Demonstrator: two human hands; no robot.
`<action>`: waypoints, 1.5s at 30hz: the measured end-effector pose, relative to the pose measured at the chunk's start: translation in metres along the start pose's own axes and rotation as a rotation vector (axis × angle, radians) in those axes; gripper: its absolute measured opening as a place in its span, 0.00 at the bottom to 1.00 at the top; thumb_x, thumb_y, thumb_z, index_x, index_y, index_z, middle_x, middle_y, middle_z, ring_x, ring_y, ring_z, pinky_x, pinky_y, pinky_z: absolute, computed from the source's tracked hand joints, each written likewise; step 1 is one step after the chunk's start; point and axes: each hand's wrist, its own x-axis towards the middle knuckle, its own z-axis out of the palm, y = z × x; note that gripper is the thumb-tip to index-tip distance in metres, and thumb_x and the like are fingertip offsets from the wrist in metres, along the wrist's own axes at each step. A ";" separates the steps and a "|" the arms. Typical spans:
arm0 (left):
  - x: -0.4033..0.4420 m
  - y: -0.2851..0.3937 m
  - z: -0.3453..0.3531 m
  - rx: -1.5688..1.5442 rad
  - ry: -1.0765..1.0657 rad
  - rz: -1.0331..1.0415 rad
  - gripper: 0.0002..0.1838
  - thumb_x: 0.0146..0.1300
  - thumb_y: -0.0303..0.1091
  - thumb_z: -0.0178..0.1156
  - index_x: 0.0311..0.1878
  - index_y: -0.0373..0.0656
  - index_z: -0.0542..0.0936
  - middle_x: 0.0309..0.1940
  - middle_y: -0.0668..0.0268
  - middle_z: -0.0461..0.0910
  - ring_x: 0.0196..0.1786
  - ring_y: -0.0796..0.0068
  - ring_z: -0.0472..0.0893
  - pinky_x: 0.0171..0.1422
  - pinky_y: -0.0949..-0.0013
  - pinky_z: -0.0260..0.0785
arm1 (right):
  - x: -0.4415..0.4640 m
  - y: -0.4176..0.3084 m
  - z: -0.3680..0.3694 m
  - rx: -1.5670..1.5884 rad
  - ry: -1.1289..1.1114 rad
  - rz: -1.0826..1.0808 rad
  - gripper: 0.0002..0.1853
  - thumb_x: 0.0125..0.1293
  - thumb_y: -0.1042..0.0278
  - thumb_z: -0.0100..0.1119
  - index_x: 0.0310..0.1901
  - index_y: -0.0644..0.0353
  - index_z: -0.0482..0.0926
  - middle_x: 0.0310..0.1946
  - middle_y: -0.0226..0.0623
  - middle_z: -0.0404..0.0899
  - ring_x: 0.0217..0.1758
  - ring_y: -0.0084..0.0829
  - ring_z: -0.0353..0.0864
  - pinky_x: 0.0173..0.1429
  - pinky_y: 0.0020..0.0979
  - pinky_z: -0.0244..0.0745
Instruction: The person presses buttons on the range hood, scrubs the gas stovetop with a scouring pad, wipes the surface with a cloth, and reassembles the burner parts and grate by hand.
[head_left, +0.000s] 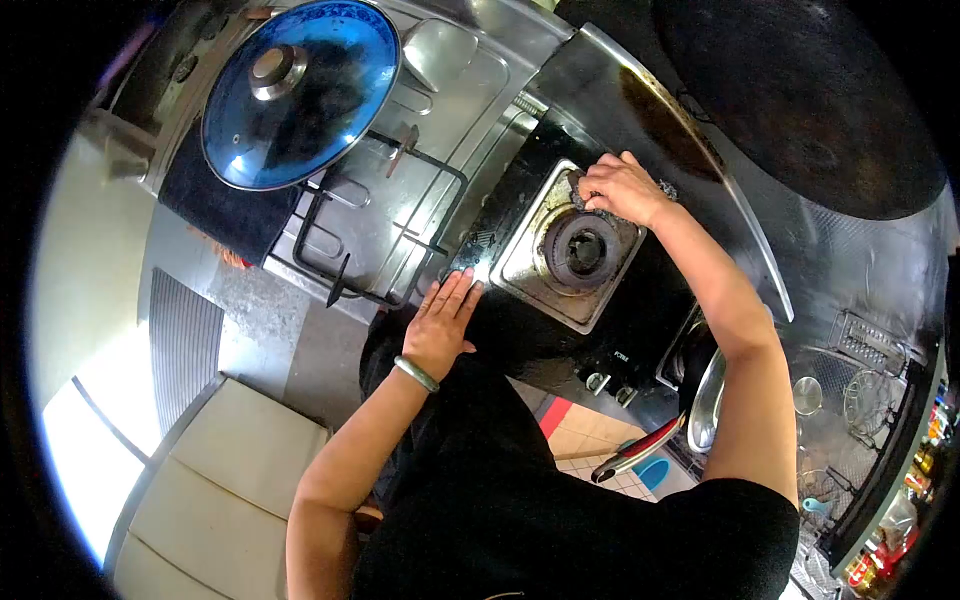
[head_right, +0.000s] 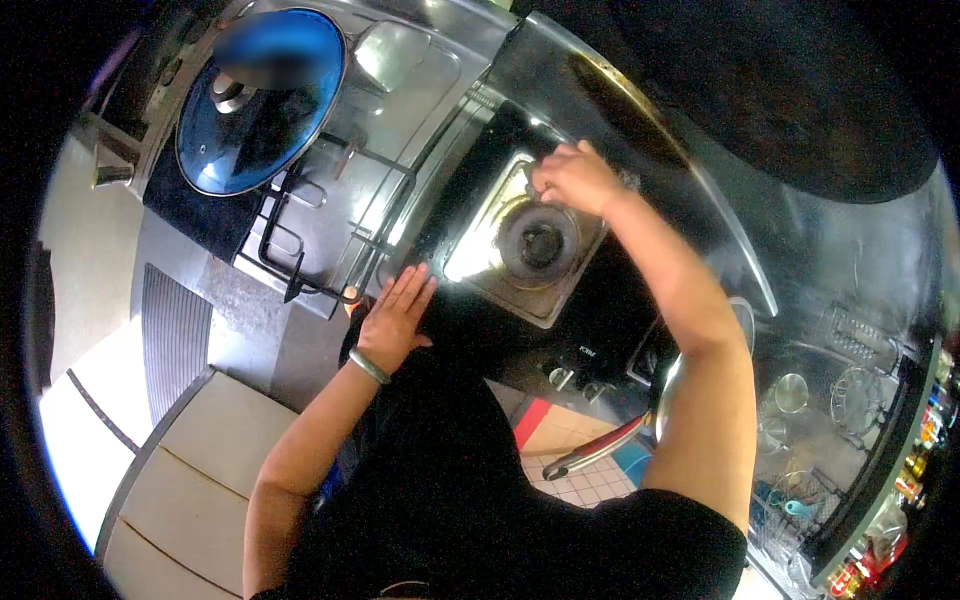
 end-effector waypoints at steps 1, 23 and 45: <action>0.000 -0.001 0.002 -0.006 0.003 0.000 0.57 0.46 0.50 0.74 0.79 0.48 0.56 0.81 0.65 0.50 0.82 0.66 0.50 0.85 0.58 0.43 | 0.002 0.002 0.002 -0.020 0.011 -0.019 0.08 0.58 0.60 0.70 0.33 0.47 0.78 0.36 0.21 0.78 0.52 0.28 0.74 0.57 0.37 0.61; 0.001 0.000 -0.001 0.003 0.013 0.015 0.59 0.44 0.51 0.75 0.79 0.47 0.56 0.81 0.63 0.48 0.82 0.63 0.50 0.84 0.57 0.47 | 0.032 -0.025 0.001 -0.040 0.107 -0.278 0.07 0.58 0.59 0.67 0.32 0.49 0.79 0.33 0.22 0.77 0.48 0.28 0.73 0.55 0.35 0.61; 0.000 -0.001 -0.001 0.044 -0.013 0.007 0.58 0.45 0.53 0.74 0.79 0.48 0.56 0.81 0.65 0.49 0.82 0.67 0.50 0.84 0.58 0.43 | -0.013 0.005 0.022 -0.049 0.202 0.005 0.10 0.59 0.62 0.68 0.30 0.47 0.74 0.31 0.22 0.75 0.48 0.29 0.73 0.52 0.36 0.60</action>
